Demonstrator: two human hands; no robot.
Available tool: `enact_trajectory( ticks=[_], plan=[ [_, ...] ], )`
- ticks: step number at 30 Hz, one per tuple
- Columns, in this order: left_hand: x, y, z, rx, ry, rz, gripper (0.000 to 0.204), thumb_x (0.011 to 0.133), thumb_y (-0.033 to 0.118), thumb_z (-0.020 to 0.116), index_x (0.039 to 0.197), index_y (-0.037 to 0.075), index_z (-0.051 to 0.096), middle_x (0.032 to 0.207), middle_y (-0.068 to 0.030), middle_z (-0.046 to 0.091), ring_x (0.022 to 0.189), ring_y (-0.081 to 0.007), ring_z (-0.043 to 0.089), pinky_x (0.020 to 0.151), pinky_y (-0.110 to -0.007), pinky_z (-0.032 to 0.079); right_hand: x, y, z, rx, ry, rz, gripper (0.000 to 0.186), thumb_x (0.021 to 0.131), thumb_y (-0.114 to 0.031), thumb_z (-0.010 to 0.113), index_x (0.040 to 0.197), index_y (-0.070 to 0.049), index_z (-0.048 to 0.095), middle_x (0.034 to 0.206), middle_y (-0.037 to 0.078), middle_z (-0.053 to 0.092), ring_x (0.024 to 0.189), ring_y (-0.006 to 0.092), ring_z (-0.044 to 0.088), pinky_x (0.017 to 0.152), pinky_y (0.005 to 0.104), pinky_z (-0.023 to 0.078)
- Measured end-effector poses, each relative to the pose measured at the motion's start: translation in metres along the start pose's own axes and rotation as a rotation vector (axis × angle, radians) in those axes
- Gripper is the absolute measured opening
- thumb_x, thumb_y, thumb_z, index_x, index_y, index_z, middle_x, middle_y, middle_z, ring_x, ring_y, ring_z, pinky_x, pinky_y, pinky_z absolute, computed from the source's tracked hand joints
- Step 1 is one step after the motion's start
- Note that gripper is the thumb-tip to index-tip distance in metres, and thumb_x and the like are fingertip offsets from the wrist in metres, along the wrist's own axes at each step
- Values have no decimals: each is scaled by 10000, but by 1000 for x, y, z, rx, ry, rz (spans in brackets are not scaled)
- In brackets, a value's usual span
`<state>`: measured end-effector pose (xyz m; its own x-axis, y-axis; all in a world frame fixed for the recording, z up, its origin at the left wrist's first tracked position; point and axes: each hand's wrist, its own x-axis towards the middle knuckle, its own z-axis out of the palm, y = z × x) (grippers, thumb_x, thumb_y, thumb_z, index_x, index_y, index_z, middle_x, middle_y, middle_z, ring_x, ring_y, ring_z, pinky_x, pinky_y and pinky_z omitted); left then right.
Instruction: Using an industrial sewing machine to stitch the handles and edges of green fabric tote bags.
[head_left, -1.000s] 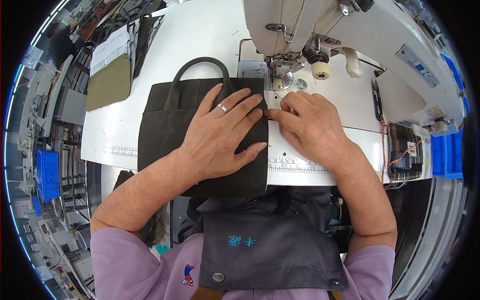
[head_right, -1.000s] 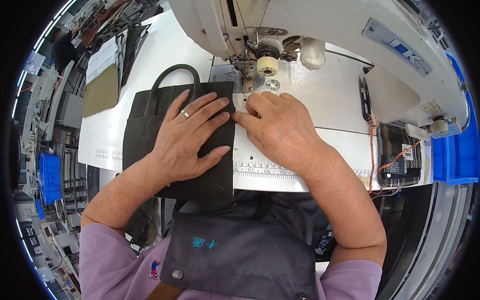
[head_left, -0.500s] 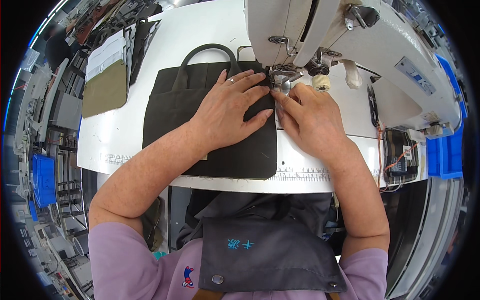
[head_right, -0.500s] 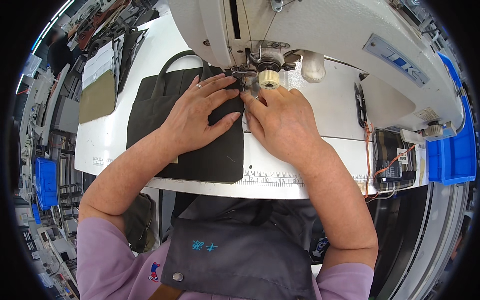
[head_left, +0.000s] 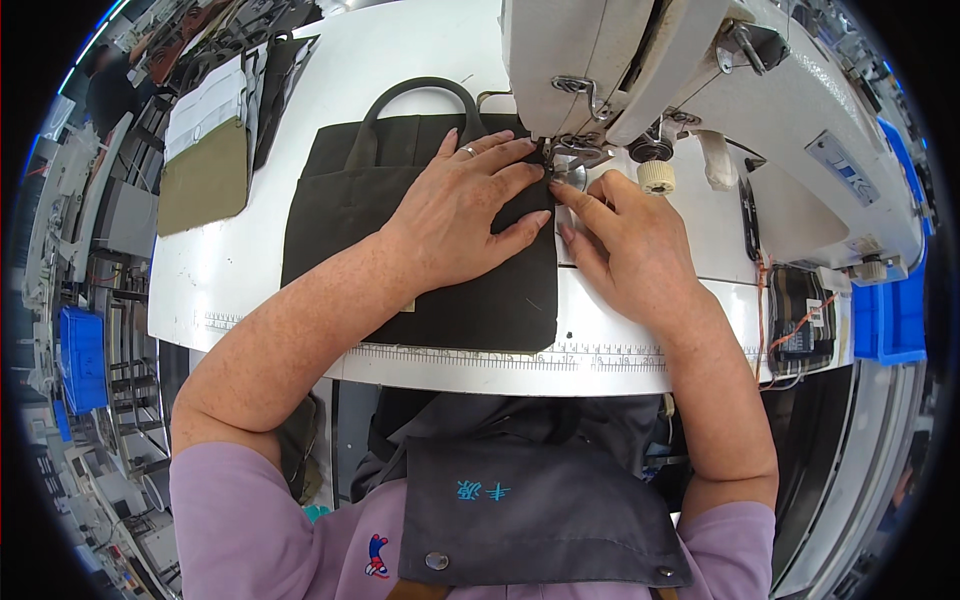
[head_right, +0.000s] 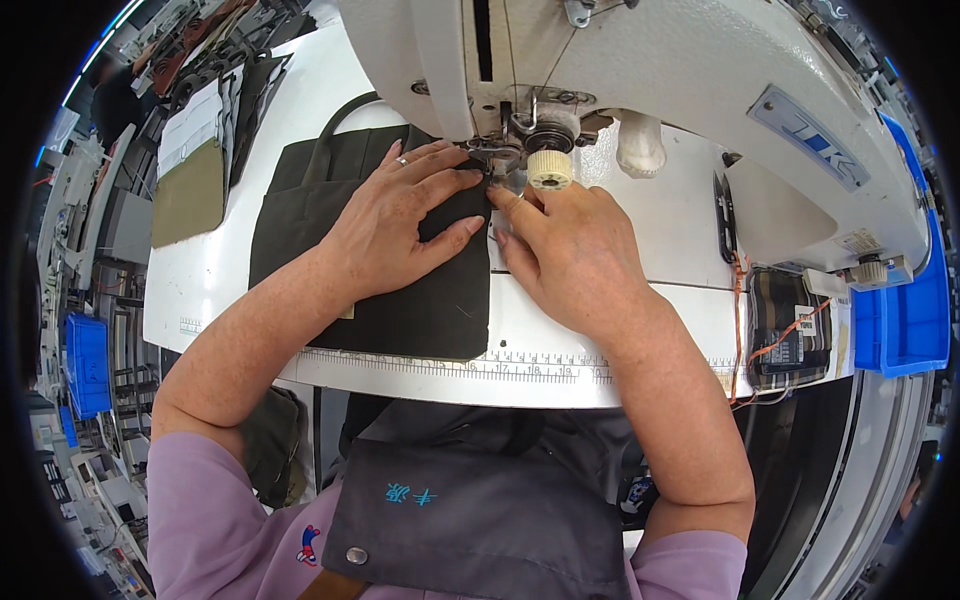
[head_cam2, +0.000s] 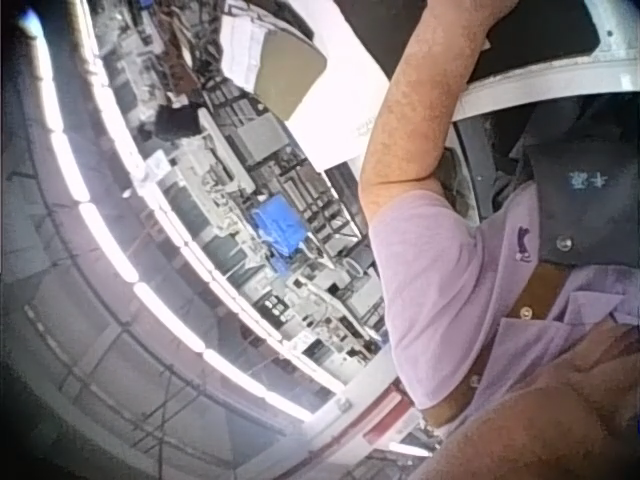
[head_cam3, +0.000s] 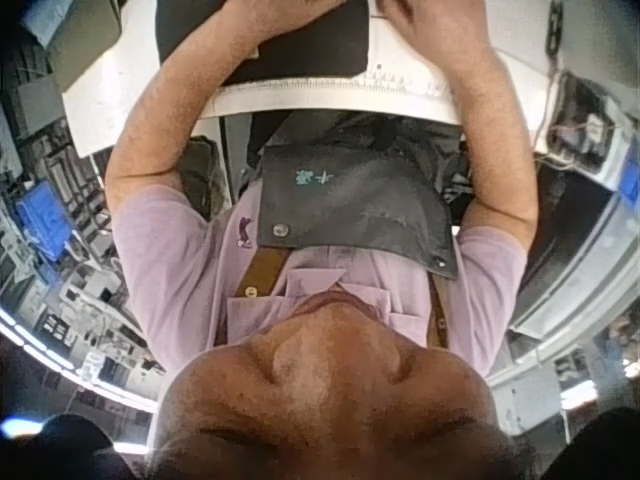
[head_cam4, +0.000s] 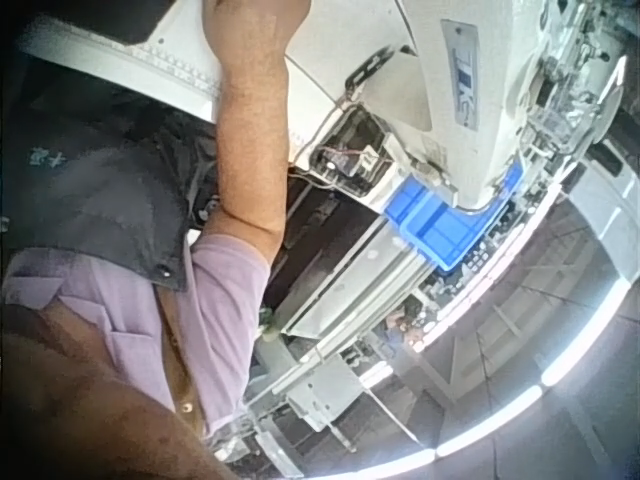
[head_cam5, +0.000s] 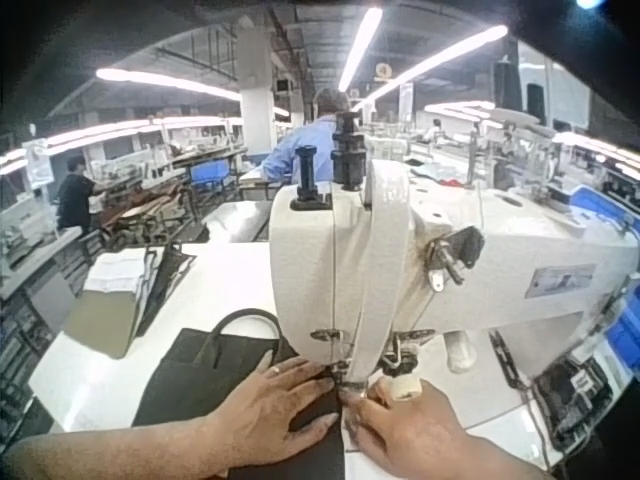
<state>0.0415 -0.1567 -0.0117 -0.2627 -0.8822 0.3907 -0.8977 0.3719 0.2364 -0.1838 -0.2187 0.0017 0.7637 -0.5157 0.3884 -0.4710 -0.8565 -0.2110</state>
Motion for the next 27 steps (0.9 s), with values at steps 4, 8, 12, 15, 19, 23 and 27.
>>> enact_trajectory(
  ticks=[4, 8, 12, 15, 19, 23, 27],
  plan=[
    [1, 0, 1, -5, 3, 10, 440, 952, 336, 715, 1284, 52, 668, 1410, -175, 605, 1394, -367, 516, 1164, -637, 362, -2, 9, 3, 23, 53, 61, 271, 913, -198, 712, 1160, -86, 731, 941, 119, 673, 808, 301, 653, 739, 443, 517],
    [-1, -1, 1, -9, 6, 11, 441, 953, 328, 718, 1291, 49, 668, 1406, -178, 608, 1403, -361, 511, 1170, -633, 359, 2, 12, -4, 333, 15, 297, 214, 942, -190, 706, 1132, -91, 721, 957, 106, 654, 768, 270, 670, 713, 396, 538],
    [0, -1, 0, 8, -1, 7, 442, 953, 330, 718, 1291, 49, 671, 1411, -176, 605, 1407, -358, 508, 1173, -633, 357, 2, 14, -7, 327, -29, 298, 219, 947, -190, 710, 1142, -91, 718, 964, 85, 651, 745, 231, 670, 690, 359, 537],
    [0, -1, 0, 11, -11, -2, 434, 954, 330, 713, 1282, 48, 677, 1408, -179, 608, 1411, -357, 504, 1178, -633, 352, 2, 15, -6, 396, -50, 315, 221, 969, -208, 702, 1138, -65, 713, 993, 71, 675, 762, 173, 664, 711, 332, 531],
    [3, -2, 1, 0, -14, 9, 440, 965, 350, 691, 1277, 41, 686, 1416, -178, 614, 1415, -349, 507, 1172, -644, 357, 2, 32, -5, 755, -6, 424, 262, 1033, -255, 653, 1128, -14, 690, 958, 57, 694, 770, 112, 595, 727, 276, 491],
    [8, -4, -4, 36, -61, -22, 453, 969, 371, 683, 1272, 35, 692, 1432, -174, 614, 1422, -337, 507, 1166, -654, 366, 8, 29, -14, 924, 128, 399, 319, 1089, -314, 588, 1100, 0, 639, 834, 24, 642, 752, 99, 535, 694, 255, 448],
    [5, -6, -1, -8, -35, 30, 446, 970, 369, 681, 1264, 33, 696, 1431, -177, 616, 1426, -332, 505, 1170, -650, 364, 8, 44, -4, 871, 194, 319, 350, 1107, -347, 545, 1062, -5, 604, 800, 12, 590, 730, 95, 525, 669, 261, 435]
  ],
)
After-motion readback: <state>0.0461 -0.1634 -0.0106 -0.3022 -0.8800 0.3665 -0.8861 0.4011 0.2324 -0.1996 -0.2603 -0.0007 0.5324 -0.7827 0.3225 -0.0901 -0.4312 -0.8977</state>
